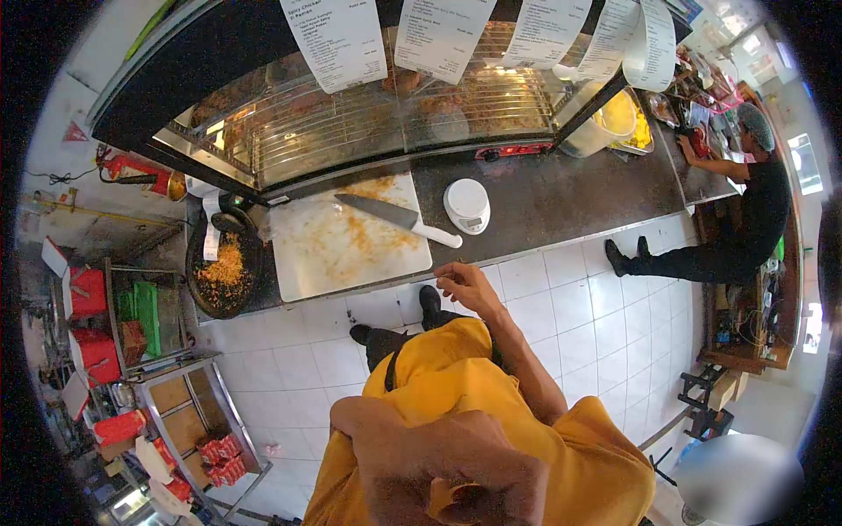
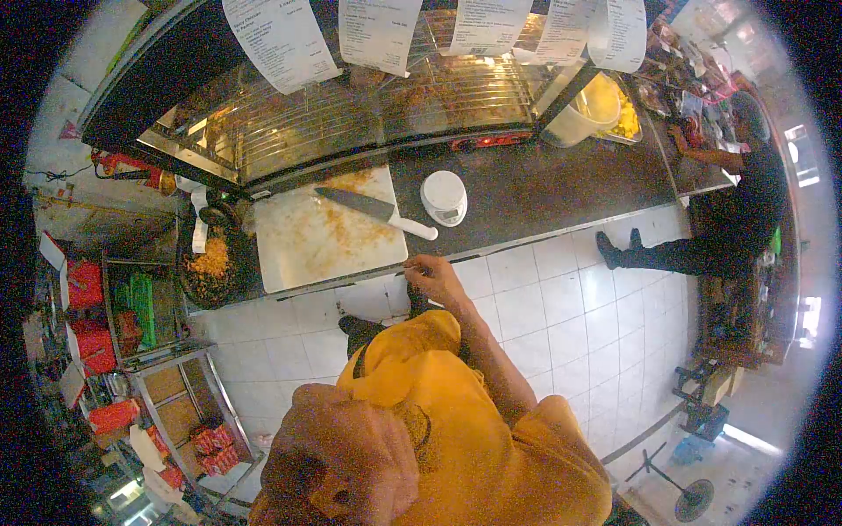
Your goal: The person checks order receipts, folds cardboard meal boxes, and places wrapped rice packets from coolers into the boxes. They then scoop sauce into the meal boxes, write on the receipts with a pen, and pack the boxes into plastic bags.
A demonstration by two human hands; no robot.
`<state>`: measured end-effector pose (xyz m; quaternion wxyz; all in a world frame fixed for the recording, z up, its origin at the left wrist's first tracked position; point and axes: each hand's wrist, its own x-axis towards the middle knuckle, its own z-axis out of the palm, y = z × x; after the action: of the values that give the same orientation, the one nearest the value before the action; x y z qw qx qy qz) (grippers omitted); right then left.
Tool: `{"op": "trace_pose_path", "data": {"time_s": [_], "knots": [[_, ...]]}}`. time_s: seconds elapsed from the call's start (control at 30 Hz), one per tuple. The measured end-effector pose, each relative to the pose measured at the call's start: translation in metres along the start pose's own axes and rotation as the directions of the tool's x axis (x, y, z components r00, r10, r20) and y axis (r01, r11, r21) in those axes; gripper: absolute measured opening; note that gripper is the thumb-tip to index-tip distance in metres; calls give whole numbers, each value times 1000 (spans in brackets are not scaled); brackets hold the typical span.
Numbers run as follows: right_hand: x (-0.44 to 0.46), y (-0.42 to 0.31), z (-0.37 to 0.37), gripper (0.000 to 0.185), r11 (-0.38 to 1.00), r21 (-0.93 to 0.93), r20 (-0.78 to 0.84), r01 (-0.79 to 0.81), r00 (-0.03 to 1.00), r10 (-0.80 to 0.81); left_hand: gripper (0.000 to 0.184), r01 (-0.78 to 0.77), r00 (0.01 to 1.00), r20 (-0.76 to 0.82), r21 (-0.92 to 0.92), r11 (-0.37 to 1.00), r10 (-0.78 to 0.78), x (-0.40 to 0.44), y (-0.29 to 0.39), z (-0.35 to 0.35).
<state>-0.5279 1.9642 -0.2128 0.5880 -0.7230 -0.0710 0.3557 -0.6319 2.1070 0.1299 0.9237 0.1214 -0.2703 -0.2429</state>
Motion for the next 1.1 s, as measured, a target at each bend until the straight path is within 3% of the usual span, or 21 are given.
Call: {"op": "trace_pose_path", "data": {"time_s": [0.2,0.73,0.83,1.1], "knots": [[-3,-5,7,26,1000,2,13,29,999,-29,22,18,995,101,-100,995,-7,-1,-4,-12],[3,-7,24,23,1000,-20,24,22,999,-22,27,124,990,108,-352,928,-91,-9,-3,-7],[4,-8,29,23,999,19,30,40,999,-41,29,179,982,118,-325,929,-148,-12,1,-9],[18,-22,69,24,996,80,85,-44,996,37,31,21,995,97,-210,977,-1,-28,15,-8]]}}
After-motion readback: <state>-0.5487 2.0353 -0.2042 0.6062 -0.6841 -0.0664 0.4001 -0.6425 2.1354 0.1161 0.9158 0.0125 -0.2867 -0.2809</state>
